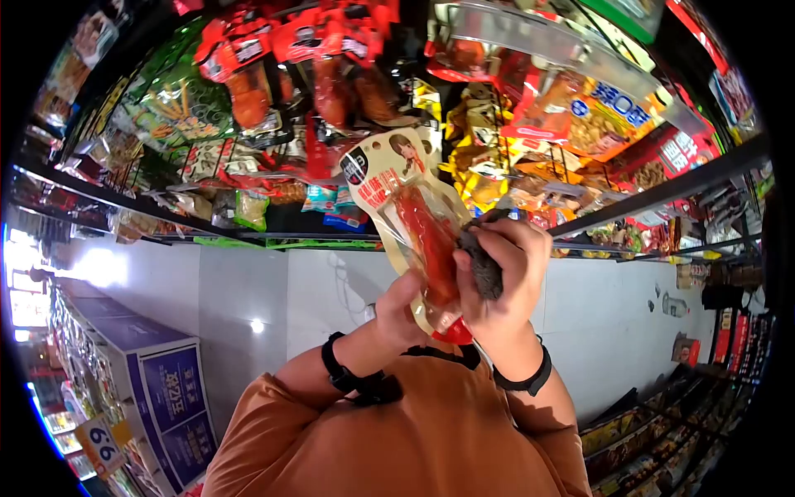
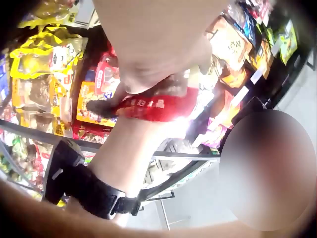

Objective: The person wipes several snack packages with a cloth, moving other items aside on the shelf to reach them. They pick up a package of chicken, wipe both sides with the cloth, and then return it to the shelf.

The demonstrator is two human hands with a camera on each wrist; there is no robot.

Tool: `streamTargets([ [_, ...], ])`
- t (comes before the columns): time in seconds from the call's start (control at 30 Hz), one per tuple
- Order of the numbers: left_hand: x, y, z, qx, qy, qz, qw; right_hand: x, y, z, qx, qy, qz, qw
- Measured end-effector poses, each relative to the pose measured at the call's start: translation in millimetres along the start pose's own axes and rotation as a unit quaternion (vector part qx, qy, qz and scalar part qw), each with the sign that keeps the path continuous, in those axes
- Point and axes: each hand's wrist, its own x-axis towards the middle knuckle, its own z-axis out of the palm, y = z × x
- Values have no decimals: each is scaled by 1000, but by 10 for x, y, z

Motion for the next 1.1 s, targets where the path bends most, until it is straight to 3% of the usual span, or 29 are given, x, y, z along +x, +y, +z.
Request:
streamTargets([
  [0.13, 310, -60, 493, 38, 92, 1, 995, -230, 138, -274, 90, -50, -29, 994],
  [0.17, 467, -132, 572, -14, 89, 69, 994, -323, 203, -329, 149, -102, -57, 982],
  [0.23, 578, -248, 581, -62, 97, 53, 992, -494, 205, -469, 135, -116, -47, 983],
  [0.37, 699, -660, 695, -19, 75, 57, 995, -598, 585, -868, 211, -106, -3, 972],
  [0.5, 798, -816, 986, -86, 33, 60, 994, -598, 1042, -1331, 23, -110, 51, 992],
  [0.57, 796, -833, 1288, 4, 127, 36, 991, -615, 1284, -1492, -18, -40, 118, 992],
  [0.6, 761, -875, 1092, -19, 103, -6, 995, -618, 1327, -1569, 10, -2, 149, 989],
  [0.63, 713, -972, 982, -4, 101, 10, 995, -608, 1328, -1642, 41, 35, 180, 982],
  [0.67, 653, -1035, 921, 10, 135, -13, 991, -535, 1284, -1715, 79, 45, 157, 983],
  [0.7, 597, -1080, 878, 24, 169, -38, 985, -512, 1268, -1715, 96, 43, 122, 987],
  [0.73, 561, -1094, 852, 5, 113, -48, 992, -467, 1232, -1697, 125, 5, 122, 985],
  [0.77, 539, -1088, 824, 10, 114, -42, 993, -424, 1207, -1674, 154, -30, 119, 980],
  [0.8, 513, -1077, 771, 55, 58, -23, 997, -500, 1277, -1586, 241, -26, 174, 954],
  [0.83, 490, -1058, 690, 101, -1, -4, 995, -532, 1278, -1562, 338, -48, 302, 890],
  [0.87, 504, -981, 649, 123, 11, -7, 992, -563, 1280, -1523, 433, -62, 347, 830],
  [0.9, 480, -985, 755, 195, 102, 13, 975, -578, 1241, -1499, 521, -78, 388, 756],
  [0.93, 517, -1031, 722, 239, 119, 42, 963, -612, 1122, -1531, 552, -79, 396, 730],
  [0.97, 546, -1045, 675, 281, 135, 69, 948, -630, 1099, -1435, 525, -82, 305, 791],
  [1.0, 532, -977, 675, 362, 127, 37, 923, -633, 1075, -1432, 510, -129, 248, 813],
  [1.03, 514, -973, 608, 361, 125, 38, 923, -616, 1024, -1440, 491, -176, 191, 832],
  [1.1, 503, -959, 486, 415, 16, 112, 903, -527, 813, -1348, 389, -196, 77, 897],
])
